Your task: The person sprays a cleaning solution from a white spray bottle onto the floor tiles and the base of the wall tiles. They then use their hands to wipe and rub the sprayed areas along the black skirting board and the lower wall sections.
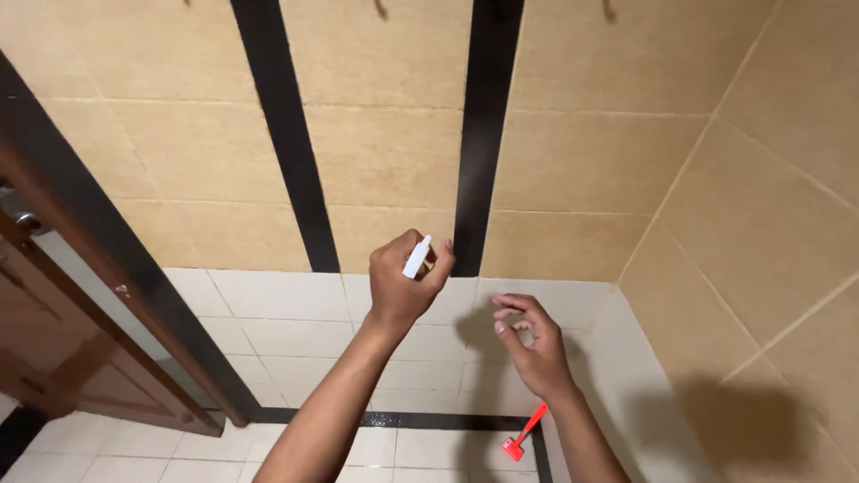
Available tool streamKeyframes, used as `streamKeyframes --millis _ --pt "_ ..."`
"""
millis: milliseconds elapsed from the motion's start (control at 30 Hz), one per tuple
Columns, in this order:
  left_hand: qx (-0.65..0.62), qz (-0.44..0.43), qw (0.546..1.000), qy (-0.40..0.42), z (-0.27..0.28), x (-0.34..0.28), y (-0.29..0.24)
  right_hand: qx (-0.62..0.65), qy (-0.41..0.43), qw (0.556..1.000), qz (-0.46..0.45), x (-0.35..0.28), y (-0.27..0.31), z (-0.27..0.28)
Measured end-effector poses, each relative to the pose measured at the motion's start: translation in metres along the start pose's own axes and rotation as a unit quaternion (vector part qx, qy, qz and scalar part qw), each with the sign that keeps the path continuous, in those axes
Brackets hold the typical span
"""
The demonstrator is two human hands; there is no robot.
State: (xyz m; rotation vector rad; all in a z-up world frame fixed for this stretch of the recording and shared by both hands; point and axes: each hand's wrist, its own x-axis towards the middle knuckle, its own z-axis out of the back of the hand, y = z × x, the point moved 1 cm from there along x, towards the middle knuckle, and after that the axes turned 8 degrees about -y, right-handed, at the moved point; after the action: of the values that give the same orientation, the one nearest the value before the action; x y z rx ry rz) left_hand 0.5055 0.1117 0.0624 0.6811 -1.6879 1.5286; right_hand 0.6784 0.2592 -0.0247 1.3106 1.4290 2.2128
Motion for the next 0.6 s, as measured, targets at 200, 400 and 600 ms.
streamKeyframes --millis 200,400,600 --pt "-0.002 0.036 0.999 -0.005 -0.011 -0.011 -0.026 -0.044 -0.008 0.999 -0.008 -0.007 -0.002 0.018" --pt "-0.007 0.087 0.996 0.023 -0.034 -0.034 -0.002 -0.054 -0.019 0.998 -0.015 -0.020 0.007 0.035" --pt "-0.029 0.011 0.999 -0.037 -0.042 -0.019 -0.033 -0.091 -0.029 0.995 -0.018 -0.028 0.006 0.048"
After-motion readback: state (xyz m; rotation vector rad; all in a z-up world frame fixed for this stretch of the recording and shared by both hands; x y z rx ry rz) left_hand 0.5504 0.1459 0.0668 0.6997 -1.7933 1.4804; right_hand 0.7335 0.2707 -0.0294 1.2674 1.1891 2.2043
